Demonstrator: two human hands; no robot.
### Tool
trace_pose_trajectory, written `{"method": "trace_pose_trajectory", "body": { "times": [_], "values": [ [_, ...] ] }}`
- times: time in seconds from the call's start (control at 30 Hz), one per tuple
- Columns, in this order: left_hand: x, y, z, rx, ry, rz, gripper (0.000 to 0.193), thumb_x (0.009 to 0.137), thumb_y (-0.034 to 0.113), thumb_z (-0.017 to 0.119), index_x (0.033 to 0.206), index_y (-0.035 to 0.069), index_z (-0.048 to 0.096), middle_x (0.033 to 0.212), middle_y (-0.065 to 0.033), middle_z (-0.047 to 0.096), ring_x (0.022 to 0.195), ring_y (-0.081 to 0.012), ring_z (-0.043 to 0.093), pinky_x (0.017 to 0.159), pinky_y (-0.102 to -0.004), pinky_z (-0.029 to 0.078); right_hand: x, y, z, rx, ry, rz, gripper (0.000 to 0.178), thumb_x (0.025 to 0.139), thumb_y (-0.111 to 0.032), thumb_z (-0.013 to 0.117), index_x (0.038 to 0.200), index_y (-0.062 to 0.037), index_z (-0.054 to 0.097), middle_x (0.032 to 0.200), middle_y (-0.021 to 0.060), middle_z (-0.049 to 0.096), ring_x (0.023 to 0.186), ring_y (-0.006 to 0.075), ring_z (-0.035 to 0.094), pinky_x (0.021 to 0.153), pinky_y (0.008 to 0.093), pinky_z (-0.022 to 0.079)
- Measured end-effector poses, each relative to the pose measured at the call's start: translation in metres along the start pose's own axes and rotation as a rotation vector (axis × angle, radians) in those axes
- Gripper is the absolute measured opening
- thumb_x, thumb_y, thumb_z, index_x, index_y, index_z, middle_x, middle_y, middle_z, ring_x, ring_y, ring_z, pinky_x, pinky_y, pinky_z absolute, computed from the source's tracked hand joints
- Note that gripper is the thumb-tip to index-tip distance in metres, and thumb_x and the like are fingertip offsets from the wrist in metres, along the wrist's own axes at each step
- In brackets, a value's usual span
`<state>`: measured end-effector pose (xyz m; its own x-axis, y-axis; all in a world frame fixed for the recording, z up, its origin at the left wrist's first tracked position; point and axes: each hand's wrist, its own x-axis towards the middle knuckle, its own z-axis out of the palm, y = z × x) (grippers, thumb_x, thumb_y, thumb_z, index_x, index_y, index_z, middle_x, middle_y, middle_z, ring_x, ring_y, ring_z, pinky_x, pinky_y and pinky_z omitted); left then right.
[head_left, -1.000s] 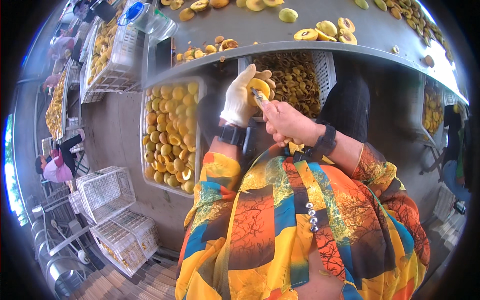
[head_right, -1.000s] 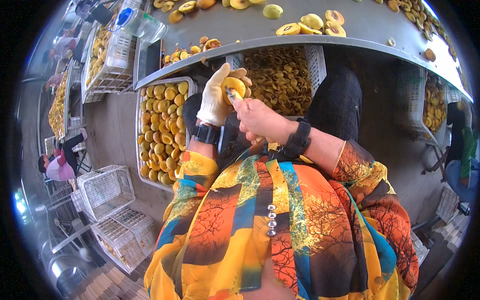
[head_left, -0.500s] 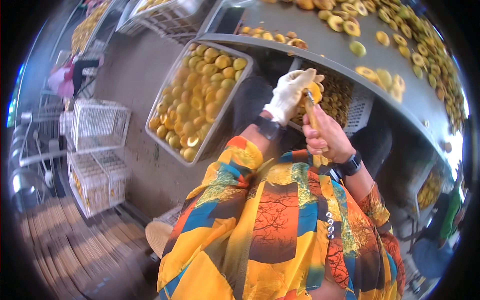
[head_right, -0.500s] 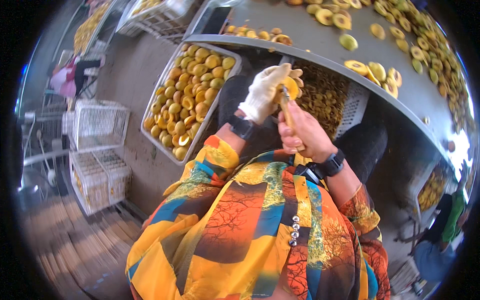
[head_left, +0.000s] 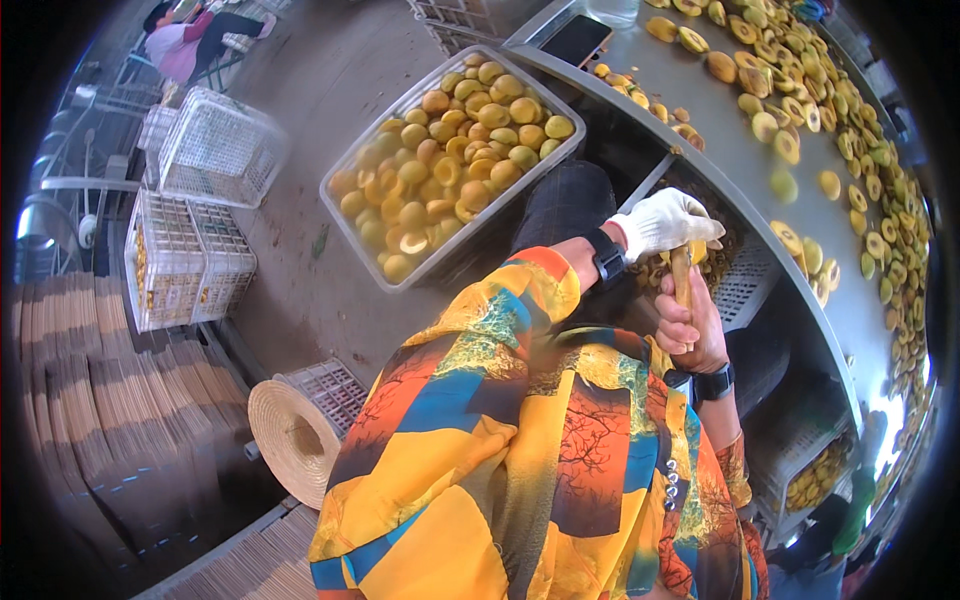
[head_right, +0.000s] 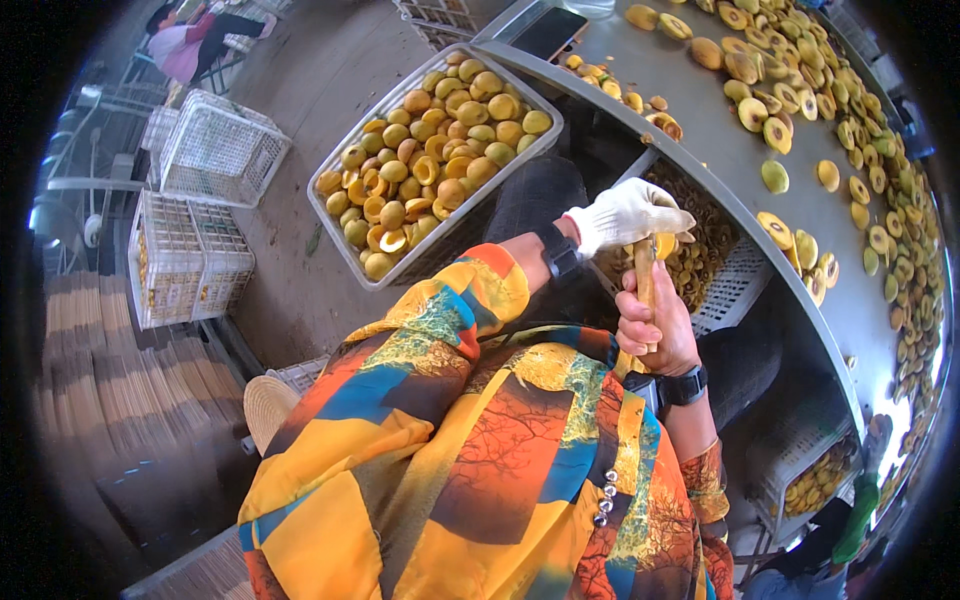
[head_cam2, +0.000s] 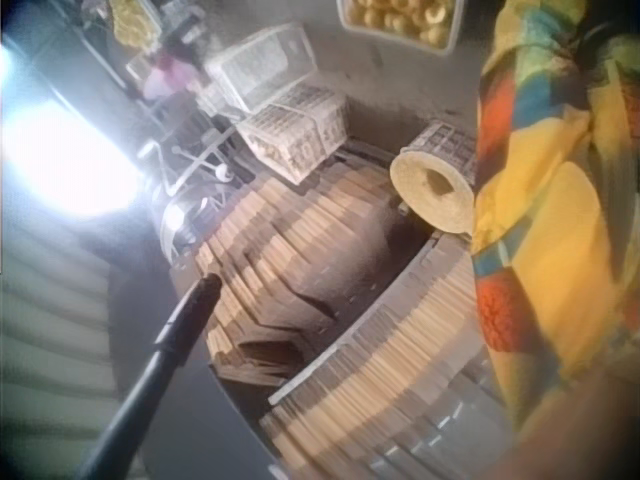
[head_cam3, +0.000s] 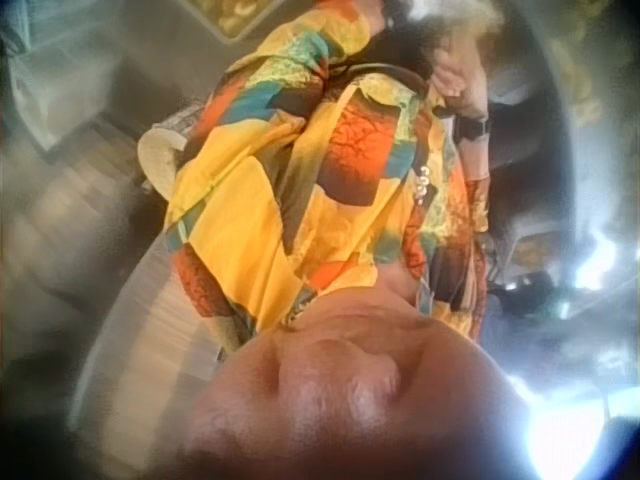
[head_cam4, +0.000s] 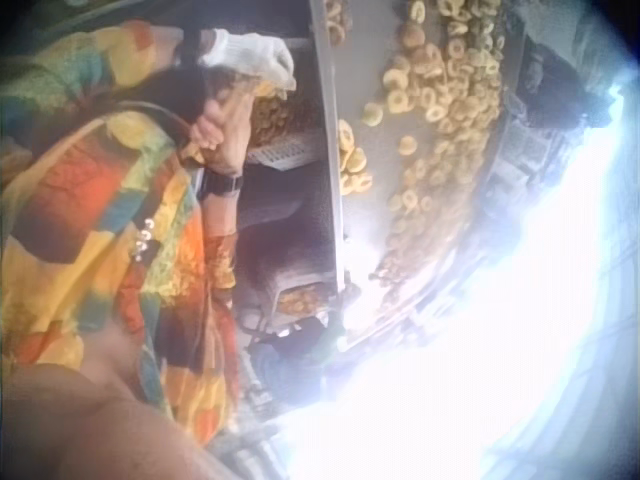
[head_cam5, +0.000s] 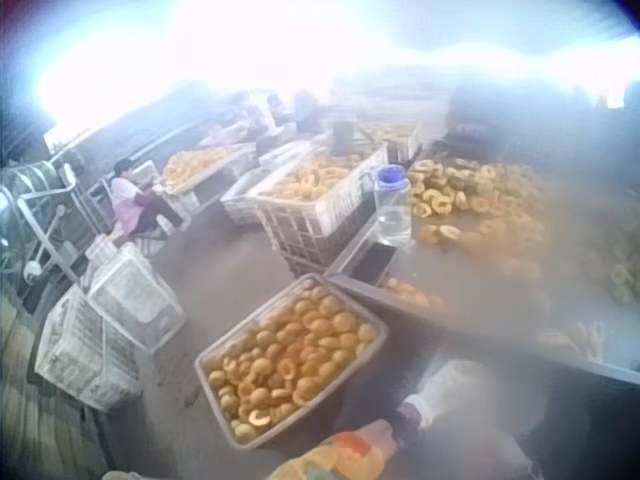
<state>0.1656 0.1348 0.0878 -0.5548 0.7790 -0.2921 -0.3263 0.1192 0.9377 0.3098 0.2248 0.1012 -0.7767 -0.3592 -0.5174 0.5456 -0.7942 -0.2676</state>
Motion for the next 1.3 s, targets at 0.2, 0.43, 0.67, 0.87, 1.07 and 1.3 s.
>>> {"method": "trace_pose_trajectory", "body": {
  "times": [0.2, 0.43, 0.67, 0.87, 1.07, 1.3],
  "values": [
    [0.000, -0.010, 0.005, -0.591, -0.169, -0.148, 0.036, 0.084, 0.035, 0.064, 0.090, -0.001, 0.062, 0.077, -0.0098, 0.063, 0.066, -0.0168, 0.058, 0.063, -0.0278, 0.048, 0.004, 0.004, 0.000, 0.037, 0.004, -0.080, 0.036, 0.098, -0.044, 0.031, 0.095, -0.0098, 0.043, 0.056, -0.0064, 0.030, 0.032, 0.0008, 0.027, 0.029, 0.0172, 0.026],
    [-0.002, -0.069, 0.007, -0.824, 0.554, -0.308, 0.039, 0.091, 0.045, 0.046, 0.098, 0.008, 0.059, 0.082, -0.0064, 0.061, 0.070, -0.0207, 0.061, 0.048, -0.0344, 0.047, 0.009, 0.001, -0.019, 0.029, 0.012, -0.331, 0.039, 0.097, -0.047, 0.032, 0.094, -0.0103, 0.045, 0.055, -0.0067, 0.030, 0.033, 0.0012, 0.027, 0.030, 0.0178, 0.026],
    [-0.045, -0.013, -0.029, -0.511, 0.528, 0.028, 0.039, 0.088, 0.039, 0.059, 0.091, 0.000, 0.061, 0.090, -0.0090, 0.065, 0.072, -0.0130, 0.061, 0.064, -0.0253, 0.049, 0.009, -0.005, -0.121, -1.185, 0.818, -0.277, 0.034, 0.096, -0.040, 0.040, 0.089, -0.0074, 0.044, 0.054, -0.0007, 0.039, 0.034, 0.0079, 0.035, 0.031, 0.0238, 0.030],
    [-0.136, -0.046, -0.159, -0.789, 0.913, 0.095, 0.071, 0.091, 0.064, 0.016, 0.112, 0.007, 0.053, 0.086, -0.0110, 0.063, 0.073, -0.0252, 0.062, 0.051, -0.0309, 0.043, 0.001, -0.004, -0.109, -0.580, 0.791, -0.200, 0.038, 0.096, -0.044, 0.040, 0.089, -0.0059, 0.045, 0.057, 0.0007, 0.043, 0.036, 0.0094, 0.039, 0.033, 0.0258, 0.034],
    [-0.163, -0.061, -0.173, -1.102, 0.844, 0.211, 0.059, 0.096, 0.051, 0.021, 0.115, 0.004, 0.051, 0.101, -0.0183, 0.061, 0.087, -0.0344, 0.060, 0.065, -0.0460, 0.050, 0.021, -0.002, -0.107, -0.622, 0.823, -0.147, 0.040, 0.095, -0.045, 0.040, 0.091, -0.0057, 0.046, 0.058, 0.0009, 0.043, 0.037, 0.0092, 0.039, 0.034, 0.0263, 0.035],
    [-0.164, -0.089, -0.165, -1.167, 0.939, 0.129, 0.047, 0.095, 0.049, 0.036, 0.111, 0.008, 0.052, 0.094, -0.0104, 0.063, 0.081, -0.0266, 0.062, 0.058, -0.0390, 0.051, 0.046, -0.008, -0.091, -0.895, 0.810, -0.154, 0.035, 0.096, -0.039, 0.041, 0.092, -0.0043, 0.046, 0.055, 0.0027, 0.043, 0.034, 0.0115, 0.039, 0.031, 0.0258, 0.032]
  ]
}}
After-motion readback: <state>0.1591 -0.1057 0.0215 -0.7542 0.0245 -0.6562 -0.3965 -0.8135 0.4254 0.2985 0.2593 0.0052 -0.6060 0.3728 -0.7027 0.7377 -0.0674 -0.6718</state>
